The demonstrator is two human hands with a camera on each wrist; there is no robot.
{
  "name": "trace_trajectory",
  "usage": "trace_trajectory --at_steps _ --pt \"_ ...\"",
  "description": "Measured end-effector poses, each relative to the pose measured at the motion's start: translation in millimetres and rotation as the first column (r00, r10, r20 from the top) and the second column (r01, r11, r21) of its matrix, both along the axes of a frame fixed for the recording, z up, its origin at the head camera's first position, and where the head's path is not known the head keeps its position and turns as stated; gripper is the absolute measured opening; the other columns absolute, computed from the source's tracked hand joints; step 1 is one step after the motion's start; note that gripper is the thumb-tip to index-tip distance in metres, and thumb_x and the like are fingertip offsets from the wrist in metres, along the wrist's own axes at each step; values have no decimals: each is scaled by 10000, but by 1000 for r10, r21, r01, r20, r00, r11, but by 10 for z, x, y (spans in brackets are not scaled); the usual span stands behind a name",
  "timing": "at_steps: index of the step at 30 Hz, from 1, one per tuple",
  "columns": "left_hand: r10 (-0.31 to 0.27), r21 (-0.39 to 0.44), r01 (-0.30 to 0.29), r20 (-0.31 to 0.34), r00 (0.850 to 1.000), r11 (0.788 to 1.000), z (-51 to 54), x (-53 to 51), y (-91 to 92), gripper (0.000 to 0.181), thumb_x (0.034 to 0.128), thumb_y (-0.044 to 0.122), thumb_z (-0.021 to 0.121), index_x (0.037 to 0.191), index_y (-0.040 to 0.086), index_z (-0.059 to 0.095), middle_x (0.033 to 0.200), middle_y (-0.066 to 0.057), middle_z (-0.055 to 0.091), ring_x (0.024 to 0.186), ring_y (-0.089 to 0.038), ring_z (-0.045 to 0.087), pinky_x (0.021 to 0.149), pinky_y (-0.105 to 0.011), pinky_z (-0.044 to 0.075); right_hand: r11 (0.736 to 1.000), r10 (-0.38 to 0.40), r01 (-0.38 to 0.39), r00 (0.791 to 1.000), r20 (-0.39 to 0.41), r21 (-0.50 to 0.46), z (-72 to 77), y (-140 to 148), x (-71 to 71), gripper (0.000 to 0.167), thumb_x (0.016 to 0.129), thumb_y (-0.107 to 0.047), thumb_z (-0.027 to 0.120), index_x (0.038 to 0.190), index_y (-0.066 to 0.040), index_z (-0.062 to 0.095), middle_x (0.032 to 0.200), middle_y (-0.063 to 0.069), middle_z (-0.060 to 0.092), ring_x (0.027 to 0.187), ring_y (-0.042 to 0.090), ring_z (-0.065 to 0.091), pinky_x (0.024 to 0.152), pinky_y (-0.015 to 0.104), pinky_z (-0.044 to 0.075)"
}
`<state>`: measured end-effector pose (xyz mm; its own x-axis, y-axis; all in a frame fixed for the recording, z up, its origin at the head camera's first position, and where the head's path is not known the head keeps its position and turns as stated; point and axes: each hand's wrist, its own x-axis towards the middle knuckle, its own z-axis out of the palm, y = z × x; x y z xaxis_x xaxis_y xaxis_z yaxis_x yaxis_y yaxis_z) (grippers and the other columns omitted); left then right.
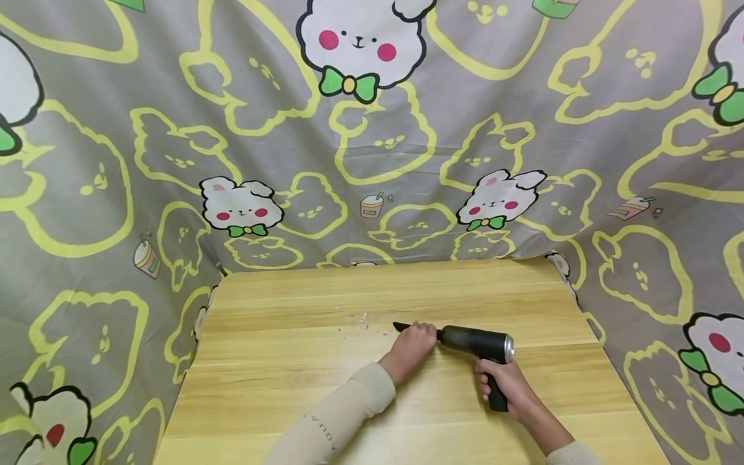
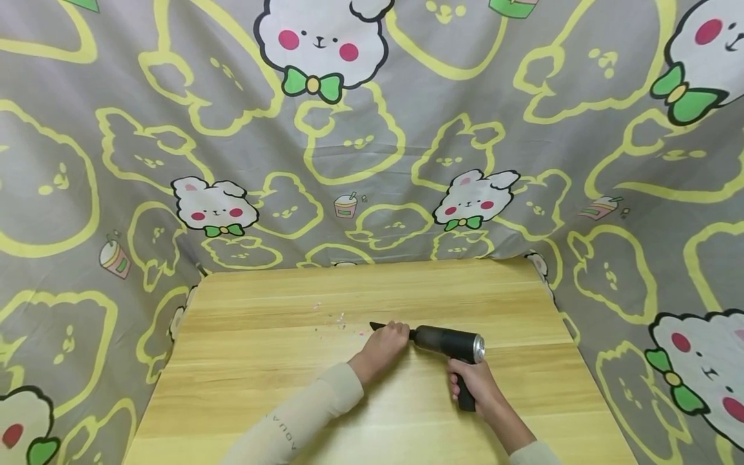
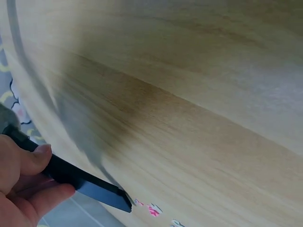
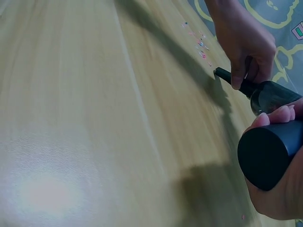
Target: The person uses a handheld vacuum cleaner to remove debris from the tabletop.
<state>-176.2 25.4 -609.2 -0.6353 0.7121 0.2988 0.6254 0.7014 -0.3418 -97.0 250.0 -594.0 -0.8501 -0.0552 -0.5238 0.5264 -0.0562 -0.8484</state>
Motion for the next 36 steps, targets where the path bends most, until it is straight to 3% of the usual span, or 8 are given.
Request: trace_trajectory --at_steps 14,20,27,36 --pt "-5 9 5 44 999 1000 25 75 -98 84 919 49 723 899 130 730 781 46 737 650 -48 642 538 -131 549 999 12 -12 1000 7 -38 -76 -69 73 119 940 -49 580 850 -100 522 636 -39 495 499 102 476 469 246 491" --pt "-28 40 27 43 999 999 20 70 -164 91 905 42 740 889 131 751 777 42 748 635 -48 652 556 -139 564 999 12 -12 1000 2 -40 -73 -112 87 120 933 -45 582 845 -97 520 634 -35 493 495 104 472 459 250 487" --pt "-52 48 47 102 993 998 4 54 -220 86 923 47 735 923 126 768 817 29 770 677 -55 694 609 -154 588 999 22 -22 1000 0 -32 -72 -168 126 126 932 -37 578 836 -92 517 629 -33 493 497 113 474 464 257 491" --pt "-74 51 69 106 992 996 56 73 -296 111 904 30 743 899 136 776 802 38 773 654 -44 696 589 -147 583 1000 -5 5 1000 11 -18 -78 -256 191 135 929 -47 583 821 -97 519 626 -35 501 500 114 476 476 256 492"
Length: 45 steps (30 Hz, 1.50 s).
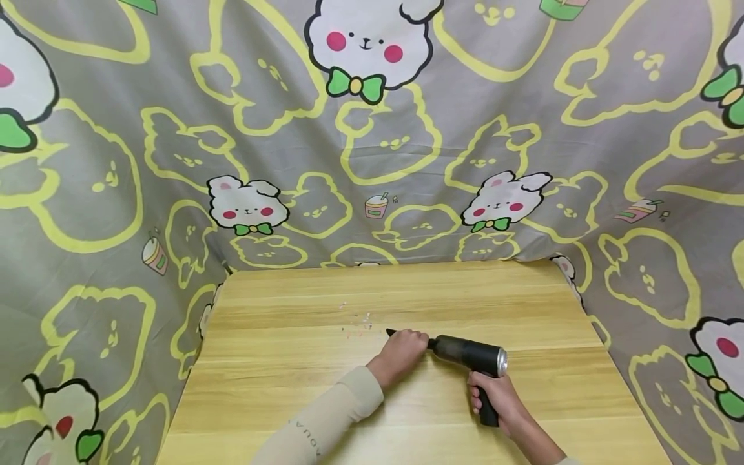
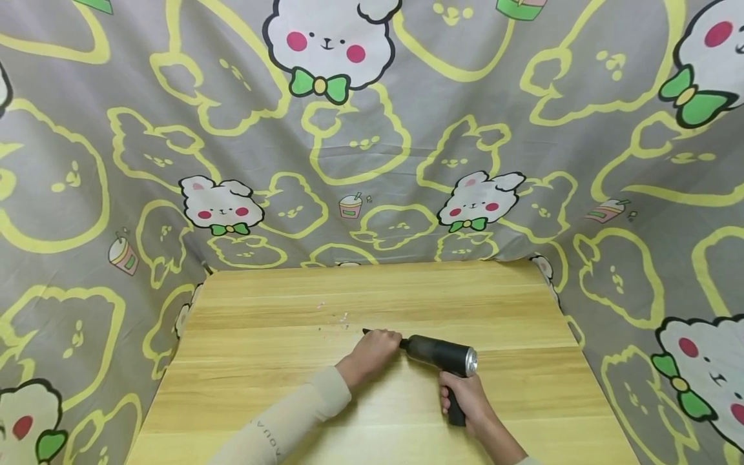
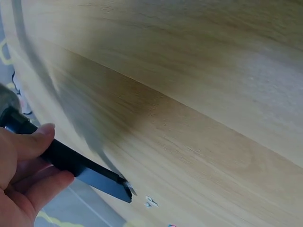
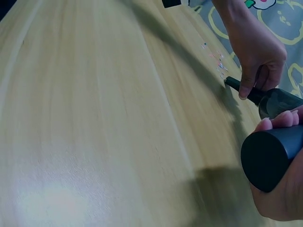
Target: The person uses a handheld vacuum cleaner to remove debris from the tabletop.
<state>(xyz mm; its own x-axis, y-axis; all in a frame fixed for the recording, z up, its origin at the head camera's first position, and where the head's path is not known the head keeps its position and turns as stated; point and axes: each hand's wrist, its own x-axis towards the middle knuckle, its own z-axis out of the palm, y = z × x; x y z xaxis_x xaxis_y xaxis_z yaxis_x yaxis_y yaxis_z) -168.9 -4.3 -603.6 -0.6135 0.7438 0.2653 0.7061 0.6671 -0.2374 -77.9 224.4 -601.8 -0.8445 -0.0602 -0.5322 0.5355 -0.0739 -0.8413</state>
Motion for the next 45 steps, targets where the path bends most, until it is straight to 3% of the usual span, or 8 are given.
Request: trace_trajectory --at_steps 6,23,45 --pt "-24 6 24 -4 1000 1000 -4 -8 -40 124 900 15 739 877 132 772 790 40 774 632 -42 690 583 -153 586 1000 -21 21 1000 -2 -11 -16 -59 32 144 926 -48 587 814 -103 517 622 -41 494 490 111 473 468 257 487" --pt "-20 13 20 9 1000 1000 3 7 -119 132 917 15 723 877 131 772 802 40 776 652 -48 698 607 -163 595 996 -91 92 995 27 -19 -43 -219 90 133 922 -54 617 838 -100 525 623 -29 494 490 118 468 475 272 487" --pt "17 43 -17 5 1000 999 -28 49 -329 90 929 45 733 895 119 772 825 27 780 677 -69 701 605 -181 599 995 -95 96 995 10 -30 -63 -473 124 117 904 -41 609 843 -88 522 606 -33 498 481 115 463 462 264 483"
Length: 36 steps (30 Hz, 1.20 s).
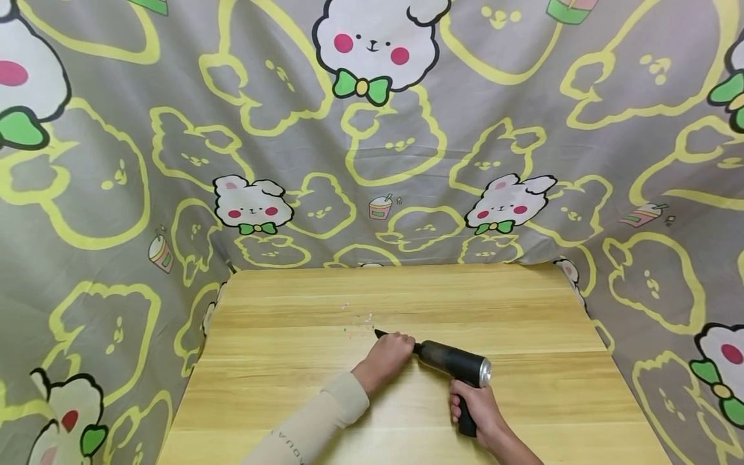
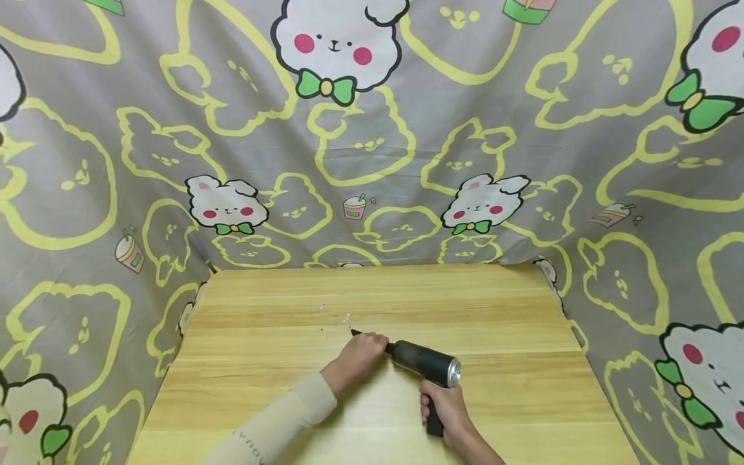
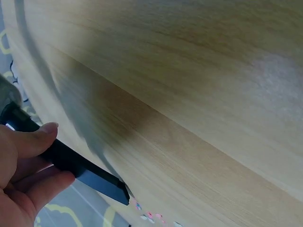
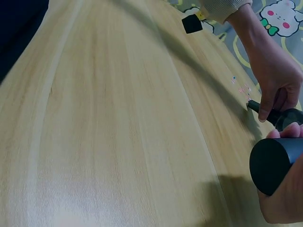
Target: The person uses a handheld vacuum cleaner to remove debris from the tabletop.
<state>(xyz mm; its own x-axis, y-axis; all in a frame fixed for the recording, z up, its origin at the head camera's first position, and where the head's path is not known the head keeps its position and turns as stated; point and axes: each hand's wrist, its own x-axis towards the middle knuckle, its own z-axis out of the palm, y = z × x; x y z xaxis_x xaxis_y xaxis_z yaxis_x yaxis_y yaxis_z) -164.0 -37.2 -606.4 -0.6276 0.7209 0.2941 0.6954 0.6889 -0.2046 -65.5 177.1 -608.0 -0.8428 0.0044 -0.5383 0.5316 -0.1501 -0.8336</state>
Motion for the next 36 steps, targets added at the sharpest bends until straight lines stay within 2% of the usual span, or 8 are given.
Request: trace_trajectory --at_steps 14,26,36 --pt "11 20 -13 58 998 1000 35 -43 -54 93 925 14 728 928 101 761 863 9 785 711 -93 713 644 -198 614 998 -58 58 998 1 9 0 -137 -8 136 889 -36 625 838 -87 510 620 -13 497 493 135 462 458 286 483" --pt "-2 43 1 27 1000 999 18 -147 -90 143 898 -32 720 889 105 762 814 13 770 663 -81 707 599 -188 602 997 -83 83 997 -7 9 -14 -204 -72 138 897 -46 617 810 -88 518 615 -14 508 497 132 475 457 288 487" --pt "-1 50 -1 35 999 999 15 -259 -99 173 878 -65 704 891 95 769 803 0 773 666 -91 721 608 -188 607 994 -106 106 994 -4 4 -19 -262 -162 155 893 -49 629 810 -91 505 617 -11 509 506 136 478 461 304 493"
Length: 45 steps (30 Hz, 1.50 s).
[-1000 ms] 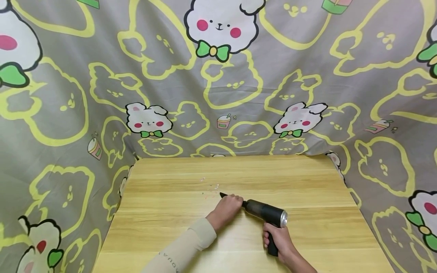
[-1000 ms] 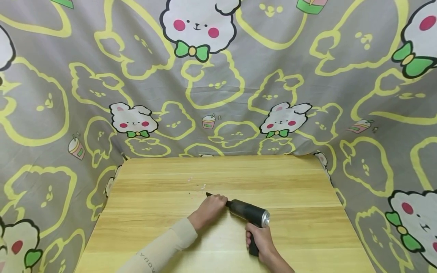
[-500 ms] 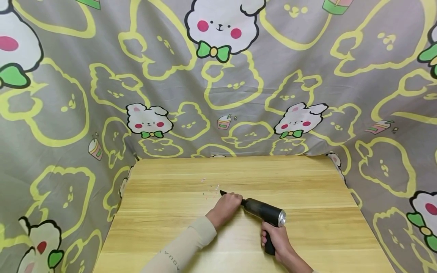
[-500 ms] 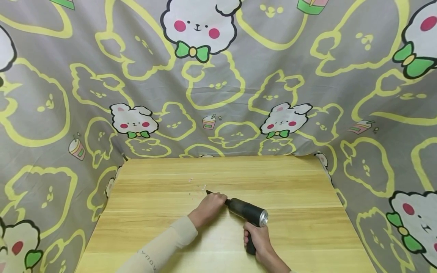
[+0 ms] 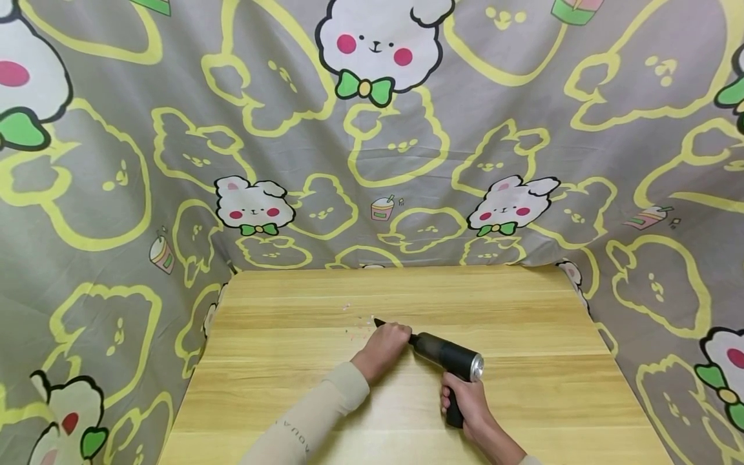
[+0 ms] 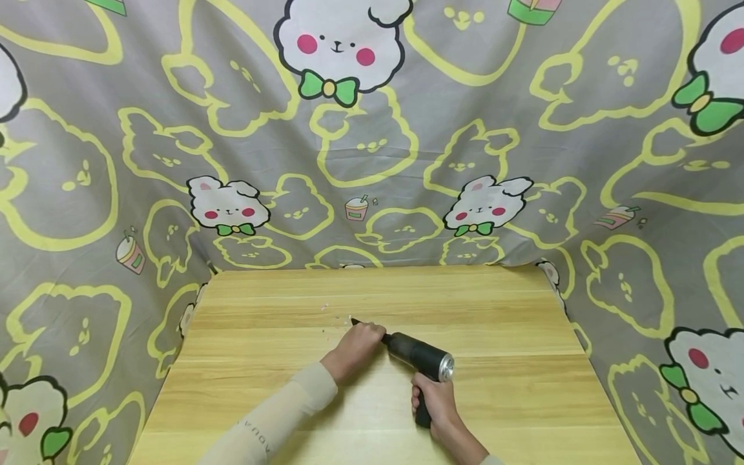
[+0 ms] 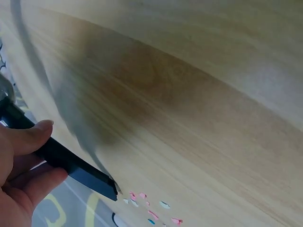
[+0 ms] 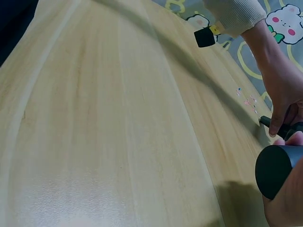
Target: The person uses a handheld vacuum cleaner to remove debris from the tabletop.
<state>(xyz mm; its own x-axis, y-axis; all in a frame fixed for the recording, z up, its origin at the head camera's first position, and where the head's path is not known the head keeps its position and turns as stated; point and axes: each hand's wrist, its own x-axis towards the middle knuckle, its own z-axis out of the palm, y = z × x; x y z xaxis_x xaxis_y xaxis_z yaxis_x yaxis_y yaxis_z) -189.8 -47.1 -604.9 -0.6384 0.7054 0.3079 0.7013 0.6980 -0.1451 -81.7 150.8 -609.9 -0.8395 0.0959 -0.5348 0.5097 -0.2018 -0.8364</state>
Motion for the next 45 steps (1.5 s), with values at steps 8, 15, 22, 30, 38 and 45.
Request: trace_trajectory --at_steps 8,15,22,30,38,45 --pt "27 1 -27 24 999 1000 16 -58 -4 181 882 -73 713 887 101 762 795 -6 772 685 -97 735 610 -189 610 1000 -15 15 1000 -19 -23 -22 -27 -59 164 884 -36 624 794 -94 499 613 -11 506 500 135 469 461 310 482" --pt "43 -10 -43 18 999 999 3 -90 -19 168 883 -54 735 884 111 766 795 2 777 692 -91 741 617 -182 611 999 23 -24 999 -27 -28 -36 -13 -110 151 901 -52 618 806 -82 504 612 -5 512 499 133 478 467 298 491" --pt "62 -25 -62 0 998 998 -1 -69 -43 152 889 -35 744 892 115 769 794 2 780 685 -86 735 619 -190 613 997 53 -55 998 -28 -46 -57 13 -152 159 900 -41 616 798 -92 504 614 -11 500 495 128 468 464 292 480" --pt "71 -50 -73 -40 997 996 -12 -48 -70 138 897 -16 750 885 119 775 778 9 776 656 -69 719 587 -181 597 991 124 -125 992 -22 -54 -48 80 -217 166 921 -39 593 794 -96 503 616 -24 492 493 114 461 467 271 483" --pt "86 -33 -89 -77 993 996 -33 -9 -85 130 876 -22 768 875 107 758 788 1 778 657 -72 715 587 -171 595 990 135 -137 987 -84 -18 -124 121 -244 83 912 -18 609 896 -49 534 597 -5 508 470 129 465 452 270 473" --pt "72 -21 -75 -132 989 997 -42 36 -111 141 865 -30 763 886 108 740 812 1 781 675 -80 710 589 -179 598 985 171 -172 973 -155 10 -200 129 -210 97 886 26 604 841 -22 533 566 34 509 443 154 476 431 276 460"
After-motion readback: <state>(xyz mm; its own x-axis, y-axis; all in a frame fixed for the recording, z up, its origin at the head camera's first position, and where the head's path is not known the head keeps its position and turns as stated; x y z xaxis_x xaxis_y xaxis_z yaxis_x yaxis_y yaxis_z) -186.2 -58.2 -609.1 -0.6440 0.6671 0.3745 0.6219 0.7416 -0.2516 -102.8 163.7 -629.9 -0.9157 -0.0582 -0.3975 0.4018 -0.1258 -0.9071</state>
